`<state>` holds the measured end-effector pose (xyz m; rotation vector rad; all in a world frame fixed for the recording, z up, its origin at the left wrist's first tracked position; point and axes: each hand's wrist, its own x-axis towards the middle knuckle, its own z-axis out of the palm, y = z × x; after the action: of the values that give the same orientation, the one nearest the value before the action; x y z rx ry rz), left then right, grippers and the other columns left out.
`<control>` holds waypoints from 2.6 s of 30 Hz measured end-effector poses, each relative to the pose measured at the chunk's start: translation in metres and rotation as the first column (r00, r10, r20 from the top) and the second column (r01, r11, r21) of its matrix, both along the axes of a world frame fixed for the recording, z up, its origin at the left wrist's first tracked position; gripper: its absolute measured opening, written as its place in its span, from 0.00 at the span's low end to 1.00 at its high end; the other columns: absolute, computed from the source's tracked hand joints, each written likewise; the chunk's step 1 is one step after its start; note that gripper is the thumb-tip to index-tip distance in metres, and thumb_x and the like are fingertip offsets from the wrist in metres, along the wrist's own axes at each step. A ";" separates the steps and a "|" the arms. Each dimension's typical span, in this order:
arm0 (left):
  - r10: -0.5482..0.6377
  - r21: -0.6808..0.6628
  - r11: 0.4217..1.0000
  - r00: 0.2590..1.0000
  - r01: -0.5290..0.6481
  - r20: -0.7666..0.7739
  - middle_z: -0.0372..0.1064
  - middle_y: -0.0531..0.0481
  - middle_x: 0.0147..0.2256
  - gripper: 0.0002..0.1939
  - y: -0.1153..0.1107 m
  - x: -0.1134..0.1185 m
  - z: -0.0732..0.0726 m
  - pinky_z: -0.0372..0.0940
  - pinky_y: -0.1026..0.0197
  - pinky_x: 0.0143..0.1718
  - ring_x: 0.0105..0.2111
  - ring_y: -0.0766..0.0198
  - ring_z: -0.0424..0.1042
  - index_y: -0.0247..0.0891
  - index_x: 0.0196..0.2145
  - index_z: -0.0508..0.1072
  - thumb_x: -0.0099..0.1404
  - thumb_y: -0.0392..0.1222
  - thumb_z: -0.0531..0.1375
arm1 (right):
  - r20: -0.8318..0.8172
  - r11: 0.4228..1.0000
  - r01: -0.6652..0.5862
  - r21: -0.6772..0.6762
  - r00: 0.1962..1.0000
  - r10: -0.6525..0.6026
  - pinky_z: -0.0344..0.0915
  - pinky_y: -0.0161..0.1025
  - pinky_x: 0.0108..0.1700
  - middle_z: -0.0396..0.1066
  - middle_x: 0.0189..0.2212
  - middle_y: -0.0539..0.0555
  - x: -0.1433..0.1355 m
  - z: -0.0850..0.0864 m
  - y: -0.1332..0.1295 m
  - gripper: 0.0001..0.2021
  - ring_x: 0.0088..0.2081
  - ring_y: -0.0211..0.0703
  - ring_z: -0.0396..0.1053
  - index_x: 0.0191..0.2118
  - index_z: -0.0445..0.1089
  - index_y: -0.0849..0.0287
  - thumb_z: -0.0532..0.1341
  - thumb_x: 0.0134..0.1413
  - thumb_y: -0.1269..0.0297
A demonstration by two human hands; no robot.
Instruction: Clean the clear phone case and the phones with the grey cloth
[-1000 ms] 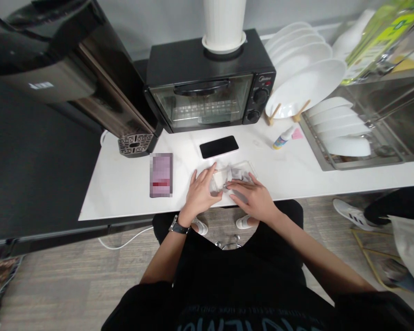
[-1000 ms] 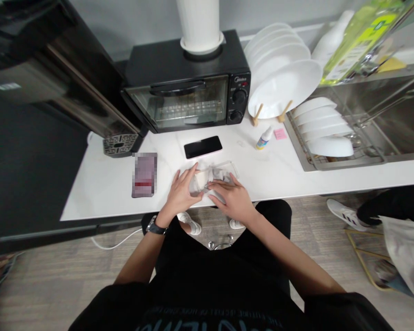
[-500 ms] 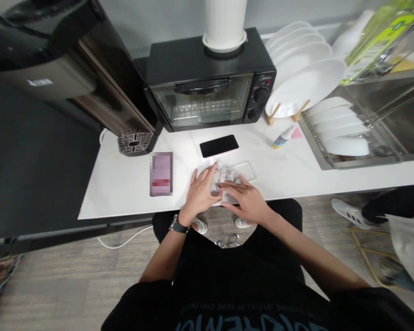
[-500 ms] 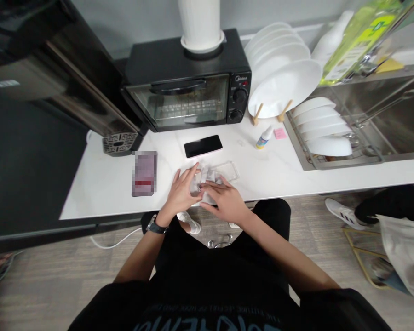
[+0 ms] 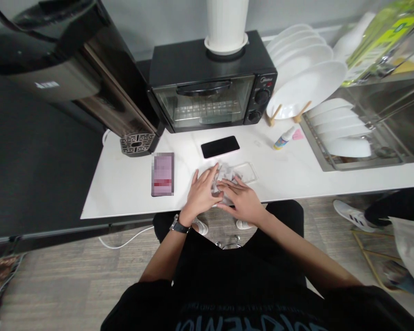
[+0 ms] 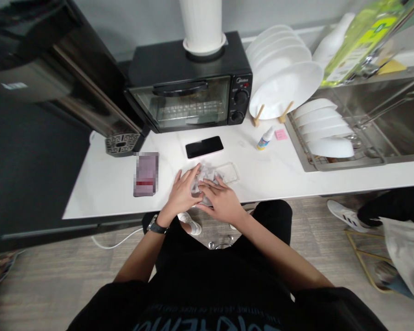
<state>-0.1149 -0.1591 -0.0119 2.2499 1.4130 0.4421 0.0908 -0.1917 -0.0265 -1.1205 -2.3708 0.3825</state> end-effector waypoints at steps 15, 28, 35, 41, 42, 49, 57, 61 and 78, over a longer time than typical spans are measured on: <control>-0.023 0.018 1.000 1.000 0.023 -0.007 0.67 0.42 0.68 0.50 0.001 -0.001 -0.002 0.39 0.37 0.79 0.70 0.50 0.65 0.44 0.78 0.44 0.67 0.44 0.65 | 0.079 0.999 0.019 0.045 0.997 -0.022 0.53 0.63 0.77 0.72 0.67 0.62 0.001 -0.001 0.002 0.30 0.70 0.56 0.69 0.69 0.68 0.61 0.57 0.74 0.45; -0.024 0.017 1.000 1.000 0.024 -0.019 0.66 0.42 0.69 0.50 0.001 0.000 -0.002 0.39 0.37 0.79 0.71 0.50 0.63 0.44 0.79 0.44 0.68 0.46 0.66 | 0.057 0.999 0.009 0.033 0.998 -0.011 0.54 0.62 0.77 0.74 0.66 0.59 0.006 0.000 0.004 0.25 0.69 0.54 0.70 0.67 0.71 0.58 0.57 0.75 0.49; 0.004 0.019 1.000 1.000 -0.003 -0.010 0.67 0.42 0.69 0.51 0.001 0.001 -0.002 0.39 0.37 0.79 0.71 0.50 0.63 0.45 0.79 0.43 0.67 0.46 0.66 | 0.104 0.960 0.266 0.086 0.956 -0.274 0.54 0.70 0.75 0.78 0.61 0.61 0.061 0.006 0.016 0.21 0.64 0.57 0.76 0.65 0.73 0.55 0.56 0.76 0.52; -0.008 -0.003 1.000 1.000 0.008 0.008 0.67 0.44 0.69 0.50 0.001 0.001 0.002 0.36 0.38 0.79 0.72 0.51 0.63 0.46 0.78 0.45 0.67 0.45 0.66 | 0.056 0.985 0.161 0.056 0.985 -0.164 0.59 0.63 0.75 0.80 0.59 0.59 0.055 0.010 -0.010 0.21 0.61 0.56 0.78 0.61 0.77 0.56 0.60 0.74 0.50; -0.013 -0.006 1.000 1.000 0.013 0.011 0.67 0.44 0.70 0.50 0.002 0.000 0.002 0.36 0.38 0.79 0.72 0.51 0.62 0.46 0.78 0.45 0.67 0.45 0.66 | 0.038 0.994 0.104 0.030 0.994 -0.105 0.59 0.63 0.75 0.80 0.59 0.59 0.046 0.011 -0.009 0.21 0.62 0.55 0.77 0.61 0.77 0.56 0.60 0.73 0.50; -0.046 -0.023 0.999 0.998 0.047 0.041 0.66 0.44 0.70 0.51 0.003 -0.005 0.000 0.35 0.39 0.79 0.71 0.52 0.64 0.46 0.79 0.43 0.68 0.47 0.66 | 0.024 0.992 -0.123 0.012 0.992 0.123 0.54 0.66 0.76 0.81 0.57 0.54 0.019 0.003 0.037 0.18 0.62 0.52 0.78 0.62 0.77 0.50 0.60 0.75 0.53; -0.011 -0.013 1.000 0.999 0.011 0.037 0.67 0.44 0.69 0.51 0.002 -0.001 -0.001 0.34 0.38 0.79 0.72 0.52 0.63 0.47 0.79 0.42 0.69 0.49 0.67 | 0.097 0.983 0.170 0.074 0.980 -0.177 0.51 0.67 0.77 0.82 0.57 0.56 0.091 0.008 0.011 0.18 0.57 0.54 0.81 0.62 0.76 0.53 0.58 0.76 0.55; -0.024 -0.032 0.999 0.999 0.026 0.049 0.68 0.45 0.69 0.51 0.004 -0.003 -0.001 0.34 0.36 0.79 0.73 0.51 0.61 0.49 0.79 0.43 0.69 0.50 0.67 | 0.041 0.999 0.045 0.019 0.998 -0.045 0.53 0.67 0.77 0.80 0.59 0.56 0.084 0.009 -0.003 0.19 0.61 0.55 0.78 0.64 0.76 0.52 0.61 0.73 0.56; -0.027 -0.050 0.998 0.999 0.028 0.029 0.68 0.45 0.69 0.52 0.005 -0.003 -0.001 0.34 0.37 0.79 0.74 0.52 0.60 0.50 0.79 0.44 0.69 0.53 0.69 | 0.065 0.996 -0.091 0.013 0.994 0.090 0.56 0.67 0.76 0.78 0.61 0.53 0.109 0.016 0.021 0.22 0.61 0.53 0.78 0.68 0.72 0.47 0.63 0.72 0.58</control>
<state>-0.1177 -0.1540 -0.0131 2.2120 1.3625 0.4227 0.1997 -0.1707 -0.0107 -1.0356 -2.4831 0.3631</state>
